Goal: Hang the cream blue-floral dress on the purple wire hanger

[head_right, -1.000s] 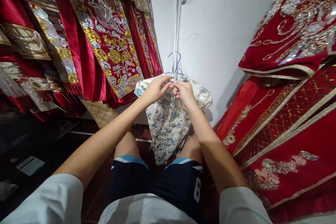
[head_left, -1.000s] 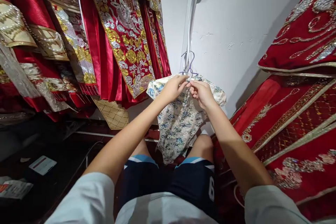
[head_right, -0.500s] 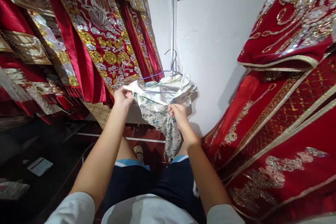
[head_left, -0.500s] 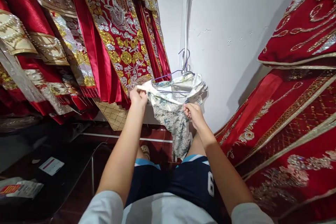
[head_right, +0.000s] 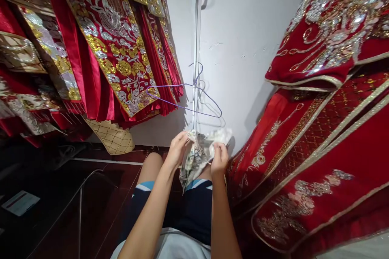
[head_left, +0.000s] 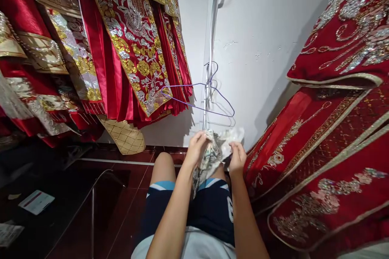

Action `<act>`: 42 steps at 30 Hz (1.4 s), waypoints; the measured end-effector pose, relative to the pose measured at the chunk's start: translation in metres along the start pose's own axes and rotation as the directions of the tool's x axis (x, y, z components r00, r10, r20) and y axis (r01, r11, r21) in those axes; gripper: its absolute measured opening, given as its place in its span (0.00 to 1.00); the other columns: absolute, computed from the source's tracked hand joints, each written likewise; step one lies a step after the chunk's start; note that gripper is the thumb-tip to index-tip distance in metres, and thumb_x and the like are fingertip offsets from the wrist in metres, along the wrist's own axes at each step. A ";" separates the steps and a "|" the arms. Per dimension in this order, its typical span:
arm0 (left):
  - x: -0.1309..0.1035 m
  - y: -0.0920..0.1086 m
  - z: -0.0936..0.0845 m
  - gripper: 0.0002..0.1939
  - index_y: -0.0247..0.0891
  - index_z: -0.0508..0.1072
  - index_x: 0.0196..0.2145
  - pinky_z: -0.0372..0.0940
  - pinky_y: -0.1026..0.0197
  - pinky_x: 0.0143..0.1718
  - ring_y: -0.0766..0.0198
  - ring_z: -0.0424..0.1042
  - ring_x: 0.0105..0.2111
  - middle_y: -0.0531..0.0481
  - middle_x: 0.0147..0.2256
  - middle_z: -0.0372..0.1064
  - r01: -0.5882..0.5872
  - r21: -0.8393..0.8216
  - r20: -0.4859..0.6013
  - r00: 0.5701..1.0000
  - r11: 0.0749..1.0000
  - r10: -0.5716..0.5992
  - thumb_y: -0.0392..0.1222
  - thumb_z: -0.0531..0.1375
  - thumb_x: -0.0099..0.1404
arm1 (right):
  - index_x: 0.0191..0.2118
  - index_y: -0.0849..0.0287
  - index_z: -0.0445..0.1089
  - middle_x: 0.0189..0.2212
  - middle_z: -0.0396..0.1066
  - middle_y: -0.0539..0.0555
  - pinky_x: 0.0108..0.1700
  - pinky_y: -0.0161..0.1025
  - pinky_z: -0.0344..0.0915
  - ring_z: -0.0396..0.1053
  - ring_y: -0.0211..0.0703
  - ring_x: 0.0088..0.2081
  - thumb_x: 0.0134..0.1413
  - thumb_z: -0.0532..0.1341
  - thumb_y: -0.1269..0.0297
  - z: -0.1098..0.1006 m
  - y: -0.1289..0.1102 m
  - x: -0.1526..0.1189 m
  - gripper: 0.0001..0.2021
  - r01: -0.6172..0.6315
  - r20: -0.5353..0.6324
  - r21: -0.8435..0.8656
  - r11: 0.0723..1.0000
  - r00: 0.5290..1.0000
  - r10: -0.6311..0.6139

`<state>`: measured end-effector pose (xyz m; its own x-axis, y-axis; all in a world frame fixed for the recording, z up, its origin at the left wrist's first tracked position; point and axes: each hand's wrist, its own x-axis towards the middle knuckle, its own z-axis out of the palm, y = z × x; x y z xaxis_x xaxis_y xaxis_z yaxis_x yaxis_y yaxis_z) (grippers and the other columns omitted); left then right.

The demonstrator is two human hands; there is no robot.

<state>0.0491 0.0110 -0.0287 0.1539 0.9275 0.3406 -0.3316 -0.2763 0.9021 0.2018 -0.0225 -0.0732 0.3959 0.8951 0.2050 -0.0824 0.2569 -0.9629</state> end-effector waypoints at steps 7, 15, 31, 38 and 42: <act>-0.006 0.029 0.010 0.15 0.37 0.77 0.34 0.63 0.55 0.54 0.55 0.68 0.50 0.41 0.46 0.67 -0.237 0.349 0.129 0.970 0.907 0.204 0.51 0.61 0.67 | 0.44 0.52 0.74 0.36 0.78 0.56 0.38 0.44 0.71 0.77 0.52 0.41 0.50 0.57 0.30 0.036 -0.036 -0.017 0.31 -0.416 0.509 0.154 0.896 0.811 0.289; -0.017 0.016 -0.059 0.25 0.41 0.77 0.44 0.68 0.56 0.47 0.55 0.73 0.44 0.44 0.40 0.75 -0.026 0.455 0.496 0.838 0.890 -0.229 0.61 0.50 0.71 | 0.34 0.58 0.74 0.28 0.76 0.50 0.36 0.38 0.70 0.73 0.43 0.31 0.32 0.71 0.69 0.022 -0.075 0.011 0.15 -0.406 0.512 0.047 0.913 0.794 0.327; 0.050 0.091 -0.169 0.16 0.42 0.80 0.39 0.59 0.47 0.59 0.45 0.68 0.55 0.39 0.47 0.77 -0.206 0.976 0.210 0.976 0.071 -0.054 0.50 0.56 0.66 | 0.44 0.58 0.77 0.45 0.78 0.60 0.54 0.47 0.64 0.72 0.53 0.49 0.49 0.65 0.62 0.046 -0.052 0.173 0.15 0.412 0.400 -0.522 0.747 0.892 -0.212; 0.063 0.096 -0.139 0.16 0.36 0.77 0.33 0.64 0.47 0.55 0.43 0.70 0.55 0.35 0.58 0.70 -0.081 0.997 0.081 0.996 0.017 -0.032 0.43 0.51 0.69 | 0.25 0.58 0.71 0.24 0.73 0.52 0.37 0.40 0.63 0.68 0.46 0.31 0.50 0.62 0.56 0.009 -0.060 0.166 0.11 0.417 0.351 -0.562 0.715 0.902 -0.250; 0.073 0.096 -0.122 0.20 0.37 0.76 0.35 0.66 0.55 0.42 0.48 0.76 0.38 0.36 0.37 0.78 -0.023 0.994 0.018 0.999 0.102 0.048 0.47 0.48 0.72 | 0.26 0.58 0.74 0.26 0.75 0.54 0.38 0.42 0.65 0.71 0.50 0.34 0.46 0.64 0.56 -0.011 -0.076 0.151 0.10 0.393 0.278 -0.543 0.742 0.918 -0.282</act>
<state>-0.0856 0.0832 0.0505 0.1548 0.9084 0.3885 0.8881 -0.3002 0.3480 0.2777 0.0890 0.0292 0.1322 0.8506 0.5089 0.5911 0.3445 -0.7294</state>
